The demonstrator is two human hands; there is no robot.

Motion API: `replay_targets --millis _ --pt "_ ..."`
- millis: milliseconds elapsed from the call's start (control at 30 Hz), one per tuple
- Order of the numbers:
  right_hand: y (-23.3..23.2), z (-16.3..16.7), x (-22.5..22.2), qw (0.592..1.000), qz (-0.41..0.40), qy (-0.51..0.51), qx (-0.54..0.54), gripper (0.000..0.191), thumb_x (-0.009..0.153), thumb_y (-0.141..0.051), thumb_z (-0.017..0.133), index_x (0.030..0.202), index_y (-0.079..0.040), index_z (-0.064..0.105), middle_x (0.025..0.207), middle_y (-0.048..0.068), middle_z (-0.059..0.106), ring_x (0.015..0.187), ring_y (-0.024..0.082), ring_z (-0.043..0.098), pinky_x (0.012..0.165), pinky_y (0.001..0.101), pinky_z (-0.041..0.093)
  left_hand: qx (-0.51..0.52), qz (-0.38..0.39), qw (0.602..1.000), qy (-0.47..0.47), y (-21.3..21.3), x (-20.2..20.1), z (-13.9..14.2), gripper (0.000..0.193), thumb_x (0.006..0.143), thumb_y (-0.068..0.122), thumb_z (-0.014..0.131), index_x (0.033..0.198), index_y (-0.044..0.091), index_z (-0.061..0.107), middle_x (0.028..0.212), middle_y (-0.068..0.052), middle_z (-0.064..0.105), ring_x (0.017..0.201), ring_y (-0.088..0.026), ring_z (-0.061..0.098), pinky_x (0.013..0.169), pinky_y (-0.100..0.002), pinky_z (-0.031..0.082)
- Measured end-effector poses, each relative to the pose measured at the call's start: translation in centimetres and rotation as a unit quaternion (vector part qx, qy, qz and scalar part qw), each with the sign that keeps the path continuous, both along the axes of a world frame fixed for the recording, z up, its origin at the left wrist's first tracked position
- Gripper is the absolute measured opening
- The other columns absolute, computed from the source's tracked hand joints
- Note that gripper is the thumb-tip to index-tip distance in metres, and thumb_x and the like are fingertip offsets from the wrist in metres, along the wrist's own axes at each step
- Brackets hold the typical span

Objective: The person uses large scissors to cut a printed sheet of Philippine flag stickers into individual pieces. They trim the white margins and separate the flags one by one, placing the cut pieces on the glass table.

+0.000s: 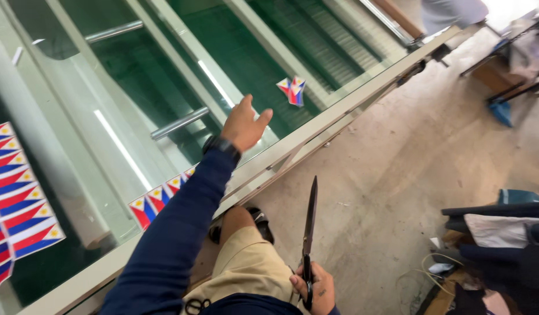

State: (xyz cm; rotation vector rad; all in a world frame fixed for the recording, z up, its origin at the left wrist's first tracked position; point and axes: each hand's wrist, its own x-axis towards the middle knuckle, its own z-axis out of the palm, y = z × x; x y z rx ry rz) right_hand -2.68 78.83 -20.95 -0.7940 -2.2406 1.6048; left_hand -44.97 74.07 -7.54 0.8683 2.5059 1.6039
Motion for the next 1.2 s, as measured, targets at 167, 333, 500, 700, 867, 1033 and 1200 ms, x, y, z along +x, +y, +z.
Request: replay_targets --millis 167,333,500,700,867,1033,1200 --pt "1.4 -0.4 -2.9 0.989 0.072 -0.008 0.128 0.022 0.082 -0.02 0.079 0.092 -0.003 0.067 0.067 0.004 0.072 0.06 0.011 0.071 0.058 0.0267 0.056 -0.046 0.113 0.992 0.016 -17.6 5.2 -2.3 0.032 0.095 0.022 0.067 0.125 0.009 0.067 0.111 -0.014 0.063 0.087 -0.029 0.068 0.081 -0.039 0.055" --pt "0.7 2.3 -7.9 0.988 0.149 -0.033 0.0 0.024 0.086 -0.017 0.074 0.099 0.0 0.064 0.072 0.008 0.073 0.065 0.014 0.072 0.06 0.028 0.057 -0.17 0.273 0.946 -0.036 -30.1 10.0 -3.0 0.031 0.097 0.025 0.068 0.125 0.014 0.071 0.106 -0.013 0.062 0.081 -0.029 0.066 0.079 -0.041 0.054" --pt "-2.8 5.5 -11.2 0.938 0.301 0.056 -0.165 0.035 0.087 -0.018 0.077 0.109 0.002 0.059 0.081 0.008 0.07 0.073 0.015 0.07 0.064 0.0274 0.058 -0.218 0.262 0.94 -0.023 -32.1 12.0 -4.7 0.044 0.095 0.029 0.071 0.135 0.013 0.066 0.108 -0.016 0.059 0.091 -0.032 0.063 0.078 -0.044 0.053" --pt "-6.7 5.6 -9.7 0.912 0.351 -0.071 -0.2 0.036 0.083 -0.018 0.079 0.108 0.001 0.061 0.079 0.005 0.068 0.066 0.015 0.069 0.058 0.0277 0.055 -0.236 0.254 0.938 0.019 -32.7 11.1 -6.1 0.03 0.08 0.03 0.082 0.1 0.01 0.07 0.107 -0.013 0.06 0.095 -0.031 0.065 0.076 -0.042 0.055" --pt "-5.9 4.3 -7.9 0.917 0.347 -0.138 -0.142 0.035 0.081 -0.019 0.08 0.105 0.0 0.064 0.074 0.005 0.068 0.062 0.013 0.066 0.057 0.0274 0.054 0.01 0.257 0.944 -0.204 -34.8 11.8 -7.0 0.033 0.09 0.015 0.073 0.118 0.003 0.06 0.092 -0.012 0.066 0.073 -0.02 0.07 0.066 -0.031 0.058" --pt "-6.8 4.3 -8.2 0.94 0.309 -0.118 -0.081 0.037 0.082 -0.025 0.081 0.103 0.002 0.065 0.073 0.008 0.068 0.061 0.014 0.066 0.056 0.0272 0.054 0.301 0.224 0.819 -0.435 -36.0 17.2 -6.6 0.045 0.094 0.006 0.065 0.136 0.002 0.049 0.099 -0.014 0.07 0.076 -0.017 0.07 0.063 -0.027 0.061" --pt "-11.0 6.3 -11.9 0.953 0.26 0.064 -0.144 0.044 0.086 -0.032 0.077 0.109 0.001 0.059 0.095 0.009 0.076 0.068 0.012 0.067 0.061 0.0268 0.057 0.457 0.153 0.704 -0.521 -30.8 24.1 -4.6 0.031 0.092 0.012 0.068 0.121 0.003 0.061 0.102 -0.006 0.072 0.081 -0.017 0.073 0.064 -0.028 0.059"
